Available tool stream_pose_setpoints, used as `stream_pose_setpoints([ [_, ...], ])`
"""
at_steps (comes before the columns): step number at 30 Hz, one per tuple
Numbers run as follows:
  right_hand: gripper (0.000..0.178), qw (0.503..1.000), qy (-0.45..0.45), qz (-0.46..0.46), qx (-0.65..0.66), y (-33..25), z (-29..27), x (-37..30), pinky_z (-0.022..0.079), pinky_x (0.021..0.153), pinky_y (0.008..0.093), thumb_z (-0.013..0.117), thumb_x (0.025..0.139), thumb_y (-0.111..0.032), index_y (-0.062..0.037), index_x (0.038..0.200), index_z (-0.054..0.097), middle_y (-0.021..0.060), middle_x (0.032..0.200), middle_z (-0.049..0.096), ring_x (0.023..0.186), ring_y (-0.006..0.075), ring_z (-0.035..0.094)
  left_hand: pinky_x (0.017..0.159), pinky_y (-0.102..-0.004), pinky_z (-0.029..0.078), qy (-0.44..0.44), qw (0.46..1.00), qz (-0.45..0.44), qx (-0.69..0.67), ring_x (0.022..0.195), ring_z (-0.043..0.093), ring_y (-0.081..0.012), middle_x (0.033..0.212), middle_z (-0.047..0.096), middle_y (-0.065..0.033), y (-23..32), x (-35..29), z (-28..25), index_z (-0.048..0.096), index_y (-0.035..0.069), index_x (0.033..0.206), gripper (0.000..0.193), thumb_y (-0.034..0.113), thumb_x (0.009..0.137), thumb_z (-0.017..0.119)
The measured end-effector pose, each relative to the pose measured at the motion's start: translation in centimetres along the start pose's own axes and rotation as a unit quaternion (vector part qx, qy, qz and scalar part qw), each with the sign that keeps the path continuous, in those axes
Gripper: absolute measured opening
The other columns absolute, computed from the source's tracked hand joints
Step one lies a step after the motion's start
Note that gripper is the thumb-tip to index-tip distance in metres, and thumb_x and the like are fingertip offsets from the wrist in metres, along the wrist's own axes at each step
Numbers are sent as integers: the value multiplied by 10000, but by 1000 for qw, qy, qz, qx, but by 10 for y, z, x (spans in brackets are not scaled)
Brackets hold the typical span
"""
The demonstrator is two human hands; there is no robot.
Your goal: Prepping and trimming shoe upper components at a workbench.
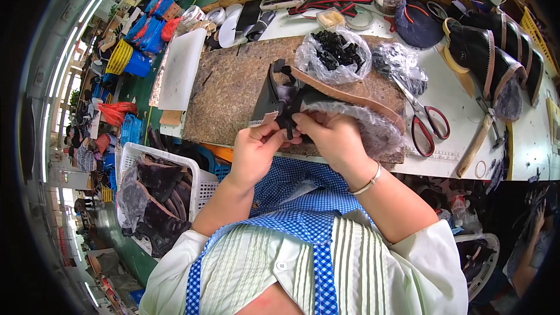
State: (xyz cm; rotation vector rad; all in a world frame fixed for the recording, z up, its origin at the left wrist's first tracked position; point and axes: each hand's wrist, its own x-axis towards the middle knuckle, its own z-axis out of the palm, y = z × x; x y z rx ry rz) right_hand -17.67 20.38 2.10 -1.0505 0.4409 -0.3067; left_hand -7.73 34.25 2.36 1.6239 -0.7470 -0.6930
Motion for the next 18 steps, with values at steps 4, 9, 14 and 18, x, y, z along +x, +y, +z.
stream_pose_setpoints([
  [4, 149, 1000, 13, -15, 20, 3, 5, -2, 487, 718, 234, 647, 882, -59, 73, 950, 638, 74, 846, 655, 753, 122, 607, 744, -250, 527, 18, 998, 1, 60, 833, 679, -155, 893, 711, -99, -6, 1, -3, 667, -59, 953, 117, -8, 914, 569],
  [9, 173, 998, 1, -68, -2, 12, 1, 0, 501, 689, 220, 612, 906, -72, 67, 1006, 636, 53, 849, 660, 753, 102, 621, 647, -212, 451, 43, 992, 45, 110, 697, 563, -63, 775, 669, -18, 0, -1, 1, 679, -27, 900, 67, 16, 892, 629],
  [14, 186, 998, 21, -48, -37, 8, 2, -6, 487, 686, 200, 614, 900, -72, 72, 1015, 639, 47, 829, 661, 762, 80, 609, 622, -201, 430, 61, 995, 35, 69, 675, 529, -43, 742, 645, 9, -3, 0, 3, 681, -23, 872, 49, 11, 879, 647],
  [18, 192, 993, 16, -74, -88, 12, -6, -8, 477, 685, 188, 620, 894, -74, 73, 1015, 646, 51, 855, 668, 771, 71, 597, 574, -233, 451, 83, 994, 76, 13, 609, 554, -67, 672, 648, -59, -7, 3, 9, 664, -32, 850, 70, 38, 853, 668],
])
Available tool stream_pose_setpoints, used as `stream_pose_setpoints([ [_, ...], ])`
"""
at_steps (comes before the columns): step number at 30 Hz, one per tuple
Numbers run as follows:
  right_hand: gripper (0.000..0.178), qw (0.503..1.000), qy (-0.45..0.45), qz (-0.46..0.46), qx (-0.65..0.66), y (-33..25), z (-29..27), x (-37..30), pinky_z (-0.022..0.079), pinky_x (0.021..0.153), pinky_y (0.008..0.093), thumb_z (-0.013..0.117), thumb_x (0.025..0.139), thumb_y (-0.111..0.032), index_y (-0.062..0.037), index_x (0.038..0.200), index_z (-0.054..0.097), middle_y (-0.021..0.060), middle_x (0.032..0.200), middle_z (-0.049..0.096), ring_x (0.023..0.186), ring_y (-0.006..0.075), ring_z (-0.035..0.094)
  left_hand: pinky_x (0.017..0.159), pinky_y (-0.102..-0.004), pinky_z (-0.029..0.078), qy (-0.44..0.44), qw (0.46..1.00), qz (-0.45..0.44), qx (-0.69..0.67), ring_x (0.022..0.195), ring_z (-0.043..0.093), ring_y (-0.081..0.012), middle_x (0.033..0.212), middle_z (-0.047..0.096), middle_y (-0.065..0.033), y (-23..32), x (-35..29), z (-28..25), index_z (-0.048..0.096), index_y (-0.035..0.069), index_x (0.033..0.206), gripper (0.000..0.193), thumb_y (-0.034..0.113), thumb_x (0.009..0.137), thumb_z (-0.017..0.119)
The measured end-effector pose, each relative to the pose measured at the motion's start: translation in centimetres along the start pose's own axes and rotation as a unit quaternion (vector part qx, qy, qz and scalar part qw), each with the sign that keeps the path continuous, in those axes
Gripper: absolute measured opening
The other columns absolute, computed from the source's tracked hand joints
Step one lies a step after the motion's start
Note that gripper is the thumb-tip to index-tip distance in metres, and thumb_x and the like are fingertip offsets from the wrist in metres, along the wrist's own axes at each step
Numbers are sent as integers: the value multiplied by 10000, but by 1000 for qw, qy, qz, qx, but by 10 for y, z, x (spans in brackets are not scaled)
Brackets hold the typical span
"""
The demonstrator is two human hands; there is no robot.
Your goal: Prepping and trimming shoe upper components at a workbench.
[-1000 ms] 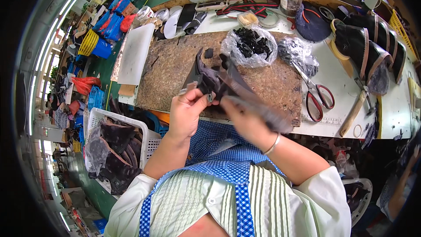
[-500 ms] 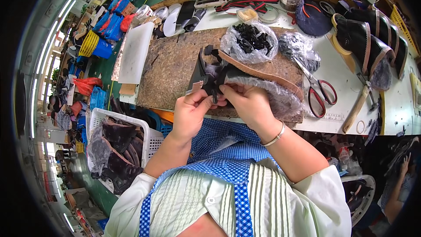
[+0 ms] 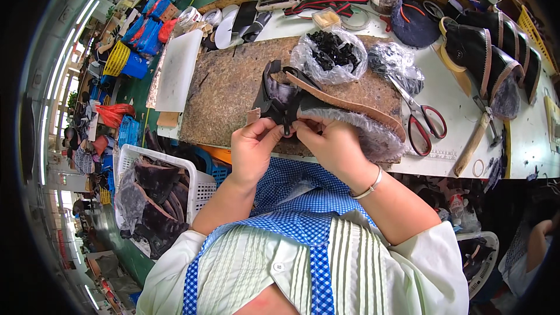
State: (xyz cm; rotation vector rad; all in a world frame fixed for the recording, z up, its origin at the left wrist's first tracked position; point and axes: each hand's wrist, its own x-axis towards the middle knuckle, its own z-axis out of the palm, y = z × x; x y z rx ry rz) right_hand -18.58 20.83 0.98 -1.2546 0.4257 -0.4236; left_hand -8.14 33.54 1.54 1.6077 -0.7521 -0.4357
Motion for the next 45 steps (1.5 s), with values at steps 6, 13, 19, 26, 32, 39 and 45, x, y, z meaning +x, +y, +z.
stream_pose_setpoints([
  [6, 243, 997, -22, 65, 22, -12, -9, 0, 499, 701, 230, 630, 880, -99, 71, 1052, 651, 68, 896, 686, 780, 90, 605, 669, -196, 471, -25, 998, -22, 55, 716, 594, -59, 786, 683, -21, 0, -1, -2, 667, -46, 843, 59, 4, 870, 654],
  [13, 262, 994, -1, 42, -96, -6, -10, -4, 504, 722, 240, 649, 867, -143, 50, 1044, 664, 79, 879, 695, 785, 87, 607, 671, -201, 476, -42, 998, 4, 46, 719, 602, -68, 788, 686, -31, 1, 1, 0, 669, -46, 868, 58, 5, 879, 642],
  [19, 252, 989, -13, 101, -110, -10, -8, -4, 489, 777, 198, 643, 876, -30, 79, 1103, 621, 52, 975, 666, 872, 75, 602, 669, -203, 473, -60, 997, -13, 43, 720, 597, -64, 785, 684, -27, 4, 1, -1, 665, -37, 884, 78, 28, 898, 624],
  [26, 237, 991, -8, 89, -95, -14, -8, -8, 493, 763, 209, 638, 883, -47, 59, 1095, 627, 58, 974, 675, 858, 63, 597, 542, -305, 464, -49, 984, 115, 128, 582, 611, -199, 689, 638, -119, 5, 5, 4, 656, -7, 926, 92, 20, 840, 639],
  [32, 137, 654, 32, -394, -645, -38, -4, -25, 482, 449, 279, 599, 784, -165, -92, 898, 581, 53, 847, 569, 567, 161, 578, 596, -415, 502, -65, 968, 171, 169, 680, 627, -377, 777, 646, -202, 17, 8, 2, 684, 42, 1010, 218, 71, 800, 629],
  [39, 126, 628, -104, -362, -681, -70, -1, -28, 410, 650, 322, 579, 692, -174, -83, 776, 597, 29, 803, 514, 758, 190, 526, 560, -445, 483, -167, 935, 199, 242, 628, 606, -376, 693, 615, -193, 14, 3, 2, 637, 26, 813, 59, 80, 789, 640],
  [45, 119, 749, -245, -223, -574, -58, -17, 5, 463, 743, 386, 699, 673, -156, -72, 716, 626, 68, 788, 607, 816, 279, 564, 550, -326, 448, -250, 967, -13, 44, 594, 587, -187, 664, 607, -125, -12, -17, 3, 613, -19, 772, 68, 24, 810, 651],
])
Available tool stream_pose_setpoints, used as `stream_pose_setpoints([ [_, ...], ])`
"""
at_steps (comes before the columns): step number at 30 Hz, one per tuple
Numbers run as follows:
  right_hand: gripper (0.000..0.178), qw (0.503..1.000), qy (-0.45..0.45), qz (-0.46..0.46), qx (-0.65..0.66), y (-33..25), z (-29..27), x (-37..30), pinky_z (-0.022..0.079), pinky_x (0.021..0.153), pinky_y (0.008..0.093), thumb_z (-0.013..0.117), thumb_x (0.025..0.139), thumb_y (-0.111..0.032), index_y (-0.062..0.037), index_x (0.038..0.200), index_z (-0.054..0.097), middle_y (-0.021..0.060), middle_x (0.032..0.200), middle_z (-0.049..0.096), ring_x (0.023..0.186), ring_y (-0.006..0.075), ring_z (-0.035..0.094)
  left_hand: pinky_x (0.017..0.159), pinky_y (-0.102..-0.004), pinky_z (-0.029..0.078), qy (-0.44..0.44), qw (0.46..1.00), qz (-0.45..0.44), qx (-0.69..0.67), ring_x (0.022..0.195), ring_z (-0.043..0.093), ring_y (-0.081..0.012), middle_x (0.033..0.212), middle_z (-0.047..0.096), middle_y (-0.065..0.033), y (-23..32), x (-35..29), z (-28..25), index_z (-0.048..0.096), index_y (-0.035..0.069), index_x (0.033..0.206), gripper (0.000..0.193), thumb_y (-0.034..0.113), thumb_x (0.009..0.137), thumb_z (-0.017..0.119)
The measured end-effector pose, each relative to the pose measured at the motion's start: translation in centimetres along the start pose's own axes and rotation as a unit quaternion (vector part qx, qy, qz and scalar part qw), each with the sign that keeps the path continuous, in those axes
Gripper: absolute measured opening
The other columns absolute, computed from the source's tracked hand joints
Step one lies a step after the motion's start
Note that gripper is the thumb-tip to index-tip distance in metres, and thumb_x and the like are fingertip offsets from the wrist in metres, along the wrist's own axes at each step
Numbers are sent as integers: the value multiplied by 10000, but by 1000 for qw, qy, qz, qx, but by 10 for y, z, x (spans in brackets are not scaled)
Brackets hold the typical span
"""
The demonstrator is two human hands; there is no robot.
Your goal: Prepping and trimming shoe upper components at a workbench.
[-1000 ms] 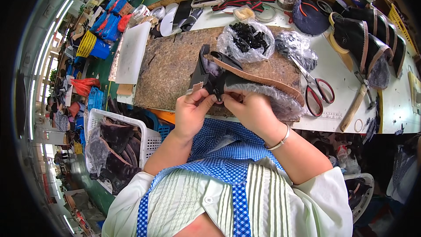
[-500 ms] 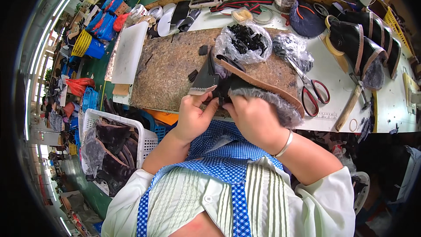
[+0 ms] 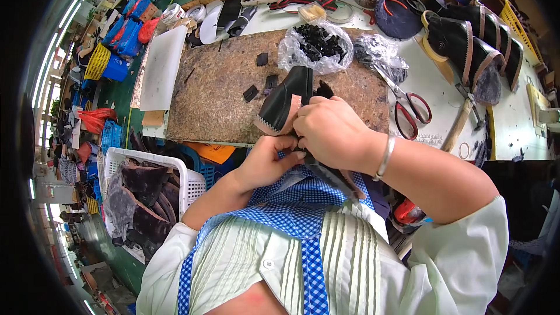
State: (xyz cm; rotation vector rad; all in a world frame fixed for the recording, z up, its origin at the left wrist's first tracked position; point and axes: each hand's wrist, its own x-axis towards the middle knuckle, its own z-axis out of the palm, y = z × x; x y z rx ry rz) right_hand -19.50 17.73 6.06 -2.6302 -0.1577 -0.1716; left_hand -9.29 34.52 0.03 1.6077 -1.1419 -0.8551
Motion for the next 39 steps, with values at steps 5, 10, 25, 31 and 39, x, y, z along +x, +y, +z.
stream_pose_setpoints([
  [5, 125, 985, 164, 42, -31, 56, -6, 29, 496, 788, 389, 703, 697, -151, -39, 745, 678, 97, 792, 650, 855, 299, 611, 675, -267, 492, -46, 991, -45, -116, 723, 599, -94, 791, 672, -85, 2, -22, 5, 672, -12, 944, 119, -25, 847, 603],
  [10, 177, 972, 148, 109, 145, 70, 15, 39, 504, 796, 337, 745, 758, -160, -26, 843, 668, 108, 819, 636, 840, 261, 638, 814, -331, 510, -40, 998, 31, 35, 910, 670, -258, 982, 700, -133, -7, -37, -17, 669, 21, 1076, 282, -22, 804, 613],
  [25, 251, 918, 18, -93, 386, 13, -4, 47, 442, 764, 311, 811, 706, -90, 13, 867, 648, 62, 838, 603, 807, 190, 560, 1041, -421, 363, 50, 952, 160, 256, 1249, 481, -335, 1243, 570, -138, 74, -9, -102, 590, 32, 1104, 493, 229, 708, 807],
  [31, 126, 926, 38, -62, 372, 2, -13, 35, 453, 691, 299, 721, 795, -33, 29, 878, 650, 79, 801, 588, 742, 200, 555, 1024, -469, 363, -4, 975, 165, 147, 1208, 505, -344, 986, 623, -65, 64, -5, -100, 569, 44, 861, 337, 159, 683, 832],
  [39, 112, 935, 66, -82, 339, -4, -12, 36, 437, 681, 340, 678, 833, -74, 28, 855, 637, 92, 776, 577, 719, 234, 528, 1051, -469, 334, -3, 983, 146, 110, 1246, 469, -343, 1059, 612, -83, 71, -12, -94, 550, 45, 865, 312, 131, 711, 807],
])
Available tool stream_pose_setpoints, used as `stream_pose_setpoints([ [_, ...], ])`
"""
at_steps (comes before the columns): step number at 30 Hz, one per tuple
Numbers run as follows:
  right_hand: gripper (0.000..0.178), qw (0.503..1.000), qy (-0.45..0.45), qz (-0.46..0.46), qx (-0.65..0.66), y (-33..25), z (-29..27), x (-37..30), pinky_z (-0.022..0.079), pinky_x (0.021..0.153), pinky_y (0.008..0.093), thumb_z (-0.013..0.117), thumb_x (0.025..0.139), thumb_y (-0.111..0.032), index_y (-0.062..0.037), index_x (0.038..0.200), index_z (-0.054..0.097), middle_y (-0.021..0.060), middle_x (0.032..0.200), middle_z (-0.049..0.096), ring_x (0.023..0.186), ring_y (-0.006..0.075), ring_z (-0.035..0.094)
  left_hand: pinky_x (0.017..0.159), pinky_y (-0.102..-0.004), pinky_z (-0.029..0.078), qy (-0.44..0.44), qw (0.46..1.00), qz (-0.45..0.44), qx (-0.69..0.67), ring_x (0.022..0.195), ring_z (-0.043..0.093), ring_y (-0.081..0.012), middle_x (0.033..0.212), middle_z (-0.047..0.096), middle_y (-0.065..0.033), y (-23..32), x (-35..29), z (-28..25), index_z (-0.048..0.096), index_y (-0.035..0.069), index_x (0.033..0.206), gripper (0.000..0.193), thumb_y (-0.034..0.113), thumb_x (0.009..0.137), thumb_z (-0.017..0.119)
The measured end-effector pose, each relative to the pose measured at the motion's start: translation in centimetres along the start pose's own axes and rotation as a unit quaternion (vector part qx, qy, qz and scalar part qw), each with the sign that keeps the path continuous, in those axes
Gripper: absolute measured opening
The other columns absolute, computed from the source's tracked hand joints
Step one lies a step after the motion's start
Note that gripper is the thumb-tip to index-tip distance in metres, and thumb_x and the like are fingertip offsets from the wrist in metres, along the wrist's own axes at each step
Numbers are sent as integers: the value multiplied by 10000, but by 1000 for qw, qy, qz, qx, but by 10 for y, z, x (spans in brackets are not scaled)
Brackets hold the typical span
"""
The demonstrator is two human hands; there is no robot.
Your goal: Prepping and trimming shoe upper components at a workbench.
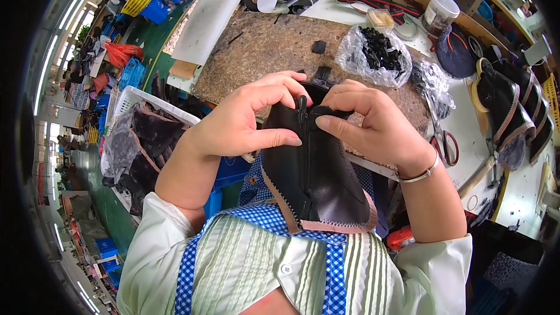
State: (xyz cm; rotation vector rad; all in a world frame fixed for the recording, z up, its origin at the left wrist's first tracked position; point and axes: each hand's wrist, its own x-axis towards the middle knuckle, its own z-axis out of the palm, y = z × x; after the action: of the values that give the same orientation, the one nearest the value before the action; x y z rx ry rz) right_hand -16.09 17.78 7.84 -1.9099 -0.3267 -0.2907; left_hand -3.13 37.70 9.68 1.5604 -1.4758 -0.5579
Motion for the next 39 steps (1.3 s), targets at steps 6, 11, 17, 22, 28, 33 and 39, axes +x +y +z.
stream_pose_setpoints([
  [6, 94, 996, -47, -52, -50, -8, -5, 8, 436, 655, 364, 684, 768, -48, 12, 819, 634, 113, 700, 580, 698, 283, 552, 1054, -444, 320, -11, 1000, -9, -9, 1270, 433, -322, 1187, 547, -109, 7, -3, 1, 543, 41, 852, 241, 88, 743, 754],
  [11, 85, 989, -95, -77, -88, -20, -12, 20, 449, 629, 379, 678, 737, -36, 4, 791, 626, 137, 695, 577, 672, 309, 563, 1014, -387, 333, -33, 997, -52, -43, 1247, 423, -275, 1239, 471, -122, 14, 2, -3, 534, 35, 807, 179, 51, 761, 706],
  [17, 156, 998, -39, 23, -44, -19, -10, 9, 476, 679, 285, 731, 747, -45, -2, 884, 671, 69, 784, 643, 729, 177, 607, 1060, -432, 291, -49, 998, -11, -50, 1294, 390, -312, 1268, 475, -139, 1, 1, -7, 545, 39, 851, 203, 66, 768, 729],
  [22, 133, 995, 23, 89, 42, -15, -10, 1, 470, 700, 227, 739, 766, -37, 14, 872, 676, 0, 764, 632, 724, 67, 555, 1072, -446, 281, -61, 997, -8, -38, 1320, 369, -332, 1275, 476, -144, -1, 3, -7, 551, 43, 868, 213, 79, 770, 736],
  [28, 139, 991, 12, 131, 35, -19, -7, 5, 432, 712, 237, 715, 744, 16, 26, 870, 658, 18, 810, 616, 747, 84, 525, 1066, -437, 285, -48, 998, -32, -31, 1304, 387, -321, 1269, 481, -143, 1, 3, -5, 544, 43, 861, 228, 97, 765, 744],
  [33, 143, 991, 9, 134, 11, -19, -7, 6, 421, 672, 231, 712, 738, -2, 22, 866, 655, 0, 787, 596, 716, 72, 500, 1056, -408, 288, -36, 998, -44, -16, 1250, 425, -284, 1256, 485, -137, 3, 5, -3, 524, 48, 831, 222, 93, 764, 730],
  [39, 136, 990, 13, 141, 16, -16, -7, 7, 415, 647, 226, 718, 736, -11, 17, 853, 654, -5, 769, 595, 695, 65, 494, 1055, -392, 279, -35, 998, -50, -24, 1242, 424, -266, 1252, 479, -130, 3, 6, -2, 518, 48, 815, 213, 101, 768, 719],
])
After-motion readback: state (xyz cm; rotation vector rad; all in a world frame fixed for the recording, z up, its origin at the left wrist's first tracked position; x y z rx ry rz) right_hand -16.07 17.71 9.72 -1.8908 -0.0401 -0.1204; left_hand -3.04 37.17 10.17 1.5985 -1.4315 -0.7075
